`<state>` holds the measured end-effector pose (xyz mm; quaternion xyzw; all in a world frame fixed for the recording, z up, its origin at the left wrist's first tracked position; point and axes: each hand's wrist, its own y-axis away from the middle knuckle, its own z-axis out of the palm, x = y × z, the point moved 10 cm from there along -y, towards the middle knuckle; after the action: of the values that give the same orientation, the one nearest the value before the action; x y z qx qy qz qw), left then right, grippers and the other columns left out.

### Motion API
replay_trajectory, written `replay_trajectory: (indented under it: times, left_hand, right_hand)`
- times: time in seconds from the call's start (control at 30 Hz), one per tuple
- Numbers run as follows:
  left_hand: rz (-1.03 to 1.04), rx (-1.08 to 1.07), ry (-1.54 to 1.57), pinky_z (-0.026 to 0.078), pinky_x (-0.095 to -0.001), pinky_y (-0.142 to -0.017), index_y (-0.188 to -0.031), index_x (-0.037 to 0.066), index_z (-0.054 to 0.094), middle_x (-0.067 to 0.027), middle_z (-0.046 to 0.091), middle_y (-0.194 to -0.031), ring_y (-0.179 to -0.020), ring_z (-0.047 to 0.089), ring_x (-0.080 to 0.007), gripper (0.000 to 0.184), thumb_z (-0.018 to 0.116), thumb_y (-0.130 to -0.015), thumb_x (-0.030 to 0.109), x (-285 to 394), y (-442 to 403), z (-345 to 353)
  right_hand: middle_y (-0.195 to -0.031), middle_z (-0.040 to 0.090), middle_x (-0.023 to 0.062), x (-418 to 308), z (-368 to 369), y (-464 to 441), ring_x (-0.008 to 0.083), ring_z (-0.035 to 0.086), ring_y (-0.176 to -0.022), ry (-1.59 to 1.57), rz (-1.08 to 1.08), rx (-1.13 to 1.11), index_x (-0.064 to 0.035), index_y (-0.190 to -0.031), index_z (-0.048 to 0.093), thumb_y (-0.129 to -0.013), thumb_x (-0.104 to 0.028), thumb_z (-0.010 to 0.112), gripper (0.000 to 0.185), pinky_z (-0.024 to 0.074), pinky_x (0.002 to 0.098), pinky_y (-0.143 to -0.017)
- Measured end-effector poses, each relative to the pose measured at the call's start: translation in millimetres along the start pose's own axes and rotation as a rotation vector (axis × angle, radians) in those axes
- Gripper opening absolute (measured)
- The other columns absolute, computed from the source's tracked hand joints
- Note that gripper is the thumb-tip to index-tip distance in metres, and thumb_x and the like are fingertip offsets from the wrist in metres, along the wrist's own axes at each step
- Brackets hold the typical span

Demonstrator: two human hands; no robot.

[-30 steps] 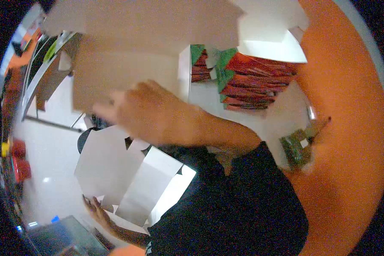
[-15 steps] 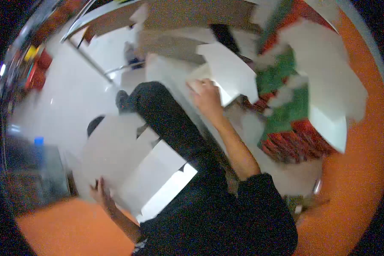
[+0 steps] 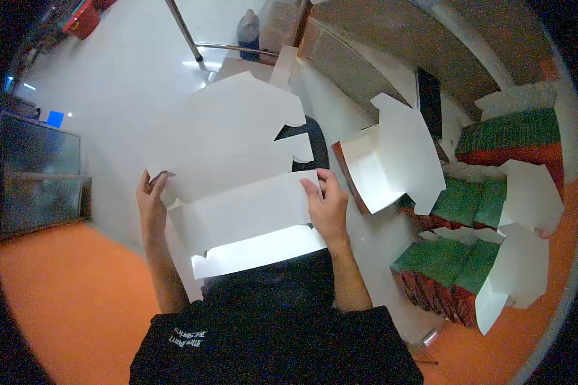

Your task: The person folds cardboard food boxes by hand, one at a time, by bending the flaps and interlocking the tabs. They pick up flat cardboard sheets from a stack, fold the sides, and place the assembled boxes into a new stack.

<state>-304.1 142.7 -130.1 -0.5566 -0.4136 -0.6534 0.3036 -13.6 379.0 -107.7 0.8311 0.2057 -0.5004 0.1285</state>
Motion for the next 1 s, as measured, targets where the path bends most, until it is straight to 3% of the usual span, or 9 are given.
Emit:
replay_trajectory:
  times: [0.1, 0.3, 0.43, 0.57, 0.63, 0.67, 0.77, 0.87, 1.0]
  left_hand:
    - [-0.192, -0.068, 0.107, 0.049, -0.0255, -0.071, -0.111, -0.002, 0.053, -0.0082, 0.061, -0.093, -0.081, 0.059, -0.0119, 0.033, 0.063, -0.083, 0.013, -29.7, 1.8, 11.6]
    - [-0.224, -0.11, 0.18, 0.048, -0.0235, -0.071, -0.114, -0.001, 0.054, -0.0074, 0.06, -0.101, -0.083, 0.059, -0.0113, 0.032, 0.062, -0.085, 0.011, -58.6, 8.8, 9.5]
    - [-0.101, -0.123, -0.002, 0.047, -0.0221, -0.071, -0.108, -0.001, 0.058, -0.0053, 0.063, -0.093, -0.08, 0.058, -0.009, 0.026, 0.063, -0.084, 0.01, -43.0, 2.4, 23.8]
    - [-0.145, -0.079, -0.023, 0.047, -0.0213, -0.067, -0.104, -0.004, 0.058, -0.007, 0.064, -0.092, -0.079, 0.059, -0.0083, 0.024, 0.063, -0.083, 0.007, -40.6, -6.0, 33.3]
    - [-0.069, -0.1, -0.039, 0.047, -0.0215, -0.068, -0.104, -0.004, 0.057, -0.007, 0.064, -0.092, -0.081, 0.059, -0.0091, 0.025, 0.064, -0.083, 0.007, -24.6, -9.0, 43.4]
    - [-0.031, -0.108, -0.047, 0.047, -0.0216, -0.068, -0.104, -0.005, 0.057, -0.007, 0.064, -0.091, -0.082, 0.059, -0.0094, 0.025, 0.064, -0.083, 0.006, -16.1, -9.0, 48.4]
    - [0.173, 0.021, -0.202, 0.046, -0.0268, -0.081, -0.108, -0.004, 0.057, -0.01, 0.061, -0.1, -0.093, 0.058, -0.0155, 0.028, 0.063, -0.082, 0.005, 14.1, -8.2, 48.4]
    - [0.608, 0.166, -0.426, 0.046, -0.0247, -0.075, -0.105, -0.004, 0.056, -0.0073, 0.062, -0.095, -0.086, 0.058, -0.0114, 0.024, 0.061, -0.085, 0.007, 69.7, 9.4, 40.6]
    - [0.129, -0.125, -0.052, 0.044, -0.0247, -0.077, -0.105, -0.003, 0.057, -0.0062, 0.061, -0.092, -0.086, 0.057, -0.0131, 0.025, 0.059, -0.086, 0.013, 55.4, 24.4, 32.9]
  right_hand:
    - [-0.082, 0.066, 0.016, 14.3, -7.4, -7.5, 0.0214, 0.064, -0.075, 0.119, -0.011, 0.015, 0.0018, -0.099, 0.054, -0.086, -0.016, 0.062, 0.023, 0.0485, 0.0329, -0.064]
    - [-0.09, 0.062, 0.0163, -1.4, -30.7, -12.6, 0.0247, 0.06, -0.084, 0.115, -0.132, 0.147, 0.0008, -0.097, 0.054, -0.09, -0.018, 0.057, 0.02, 0.0465, 0.0356, -0.077]
    - [-0.08, 0.058, 0.0036, -1.7, -66.0, -16.8, 0.0124, 0.054, -0.075, 0.107, -0.017, 0.177, -0.0001, -0.094, 0.054, -0.091, -0.019, 0.057, 0.02, 0.0445, 0.0258, -0.07]
    - [-0.08, 0.055, -0.0001, -20.4, -98.9, -17.4, 0.0067, 0.05, -0.075, -0.051, -0.017, 0.204, -0.0027, -0.092, 0.054, -0.091, -0.019, 0.056, 0.017, 0.0413, 0.0213, -0.068]
    - [-0.079, 0.053, -0.0023, -18.9, -116.8, -17.1, 0.0068, 0.049, -0.073, -0.164, -0.024, 0.239, -0.0044, -0.088, 0.053, -0.093, -0.018, 0.054, 0.014, 0.0405, 0.0202, -0.07]
    - [-0.086, 0.056, 0.0011, -6.1, -128.5, -18.6, 0.0092, 0.053, -0.079, -0.201, -0.06, 0.249, -0.0046, -0.095, 0.052, -0.094, -0.021, 0.052, 0.017, 0.0436, 0.0229, -0.073]
    - [-0.093, 0.058, 0.004, 3.5, -127.9, -20.3, 0.0111, 0.054, -0.083, -0.595, 0.004, 0.251, -0.0011, -0.1, 0.051, -0.092, -0.019, 0.054, 0.02, 0.0446, 0.0255, -0.075]
    - [-0.096, 0.059, 0.0057, 3.3, -108.4, -24.3, 0.0133, 0.055, -0.086, -0.632, 0.102, 0.254, -0.0007, -0.103, 0.05, -0.093, -0.018, 0.051, 0.02, 0.0455, 0.0278, -0.079]
    - [-0.091, 0.06, 0.0058, -1.6, -66.4, -36.6, 0.0102, 0.055, -0.082, -0.701, 0.108, 0.09, -0.003, -0.101, 0.05, -0.093, -0.015, 0.051, 0.015, 0.045, 0.0239, -0.076]
